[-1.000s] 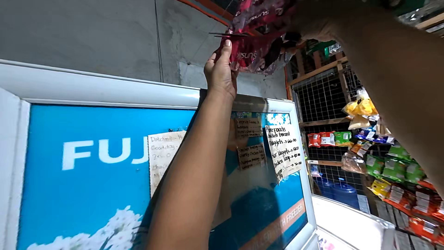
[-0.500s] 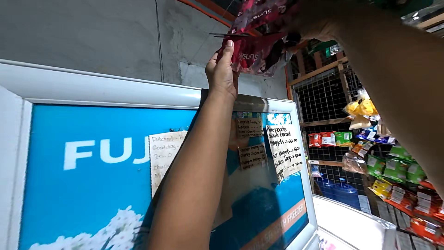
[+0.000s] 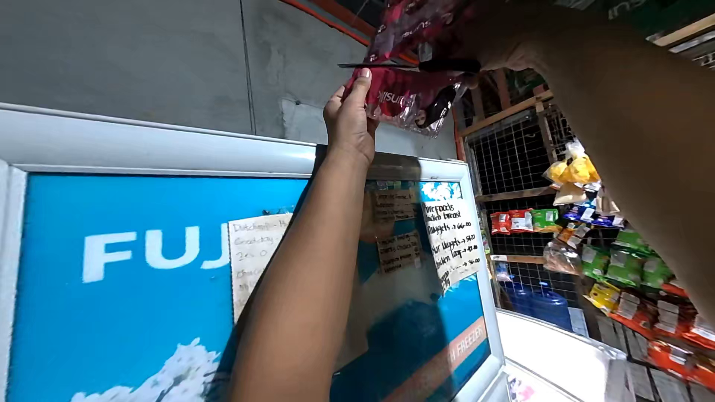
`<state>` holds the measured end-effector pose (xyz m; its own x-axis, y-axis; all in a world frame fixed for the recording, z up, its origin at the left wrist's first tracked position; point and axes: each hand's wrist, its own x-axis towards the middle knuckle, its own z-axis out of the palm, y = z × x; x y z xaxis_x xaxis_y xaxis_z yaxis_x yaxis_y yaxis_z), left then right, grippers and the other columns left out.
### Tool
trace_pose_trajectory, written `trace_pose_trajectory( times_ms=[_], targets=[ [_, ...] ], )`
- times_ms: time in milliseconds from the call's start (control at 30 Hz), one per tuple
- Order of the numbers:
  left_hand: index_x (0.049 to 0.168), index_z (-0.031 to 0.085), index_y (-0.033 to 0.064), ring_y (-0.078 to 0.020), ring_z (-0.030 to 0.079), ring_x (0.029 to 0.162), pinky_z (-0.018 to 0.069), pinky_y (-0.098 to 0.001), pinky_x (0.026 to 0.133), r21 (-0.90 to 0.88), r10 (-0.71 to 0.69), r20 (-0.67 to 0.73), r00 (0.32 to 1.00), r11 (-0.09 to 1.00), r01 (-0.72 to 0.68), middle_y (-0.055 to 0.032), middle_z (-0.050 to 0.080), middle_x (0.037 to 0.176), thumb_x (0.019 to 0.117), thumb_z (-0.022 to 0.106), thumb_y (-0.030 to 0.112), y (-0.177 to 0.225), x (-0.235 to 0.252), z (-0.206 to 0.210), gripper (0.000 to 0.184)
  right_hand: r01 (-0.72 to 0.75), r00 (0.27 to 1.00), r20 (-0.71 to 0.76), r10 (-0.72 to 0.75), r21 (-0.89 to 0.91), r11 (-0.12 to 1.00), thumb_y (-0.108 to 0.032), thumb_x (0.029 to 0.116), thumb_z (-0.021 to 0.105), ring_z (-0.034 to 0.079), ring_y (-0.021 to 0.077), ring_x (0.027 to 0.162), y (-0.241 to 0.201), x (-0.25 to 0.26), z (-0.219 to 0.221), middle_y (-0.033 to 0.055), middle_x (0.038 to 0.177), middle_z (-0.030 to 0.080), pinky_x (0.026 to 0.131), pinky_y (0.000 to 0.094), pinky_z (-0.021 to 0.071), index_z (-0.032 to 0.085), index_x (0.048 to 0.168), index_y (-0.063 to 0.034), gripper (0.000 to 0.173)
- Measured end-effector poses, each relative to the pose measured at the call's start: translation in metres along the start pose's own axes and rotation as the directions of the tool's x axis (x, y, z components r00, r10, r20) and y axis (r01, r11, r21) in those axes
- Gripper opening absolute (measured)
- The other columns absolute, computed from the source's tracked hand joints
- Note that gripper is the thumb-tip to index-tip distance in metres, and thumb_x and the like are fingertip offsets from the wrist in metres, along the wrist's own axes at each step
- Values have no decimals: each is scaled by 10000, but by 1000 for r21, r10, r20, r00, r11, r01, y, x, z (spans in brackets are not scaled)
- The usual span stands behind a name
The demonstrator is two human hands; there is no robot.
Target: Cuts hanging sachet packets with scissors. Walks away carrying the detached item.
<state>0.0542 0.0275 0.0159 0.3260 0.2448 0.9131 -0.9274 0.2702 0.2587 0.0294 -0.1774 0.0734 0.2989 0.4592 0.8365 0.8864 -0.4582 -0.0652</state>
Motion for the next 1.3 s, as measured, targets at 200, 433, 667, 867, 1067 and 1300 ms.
trace_pose_trajectory(
  times_ms=[200, 433, 667, 867, 1067, 1300],
  targets=[
    [1277, 554, 8, -171, 687, 949, 589, -323, 836, 22, -49, 20, 999, 999, 49, -112, 659, 1078, 1057, 553, 168, 2, -2, 0, 272, -17, 999, 35, 17, 19, 1000, -129, 1015, 617, 529, 13, 476, 5, -2, -4, -39, 642, 597, 446, 146, 453, 590, 796, -97, 223],
    [1223, 572, 18, -175, 693, 934, 598, -333, 832, -1, -34, 19, 999, 999, 34, -108, 657, 1053, 1053, 555, 147, 3, -3, 0, 214, -21, 999, 37, 20, 27, 999, -151, 1031, 598, 542, -3, 507, 3, -2, -1, -46, 666, 599, 473, 126, 456, 585, 839, -105, 198],
    [1254, 555, 32, -176, 698, 940, 602, -341, 830, 7, -18, 54, 998, 1000, 18, -103, 663, 1069, 1060, 550, 165, 1, -4, -2, 236, -68, 997, 41, 67, 15, 998, -248, 1013, 634, 507, -14, 510, -2, -5, 1, -66, 642, 593, 478, 123, 391, 621, 869, -123, 191],
    [1262, 549, 35, -179, 702, 919, 608, -342, 812, 23, -15, 58, 998, 1000, 14, -103, 664, 1060, 1058, 553, 166, 3, -5, -3, 242, -71, 996, 54, 69, 48, 996, -244, 1033, 605, 487, -22, 495, -4, -5, 5, -68, 651, 576, 452, 125, 382, 648, 921, -117, 175],
    [1219, 567, 38, -157, 696, 876, 603, -320, 788, 44, -26, 57, 998, 999, 23, -88, 664, 1013, 1052, 561, 145, 2, -7, -3, 199, -49, 997, 62, 44, 74, 996, -258, 999, 662, 493, -4, 482, 2, -2, 4, -55, 637, 561, 447, 133, 409, 618, 848, -105, 220],
    [1137, 595, 41, -147, 701, 805, 612, -298, 731, 52, -83, 89, 993, 996, 78, -74, 678, 945, 1047, 567, 138, 2, -25, 2, 135, -96, 994, 55, 93, 54, 994, -361, 989, 662, 535, 18, 536, 3, -7, 7, -32, 725, 628, 482, 158, 429, 676, 999, -105, 257]
  ],
)
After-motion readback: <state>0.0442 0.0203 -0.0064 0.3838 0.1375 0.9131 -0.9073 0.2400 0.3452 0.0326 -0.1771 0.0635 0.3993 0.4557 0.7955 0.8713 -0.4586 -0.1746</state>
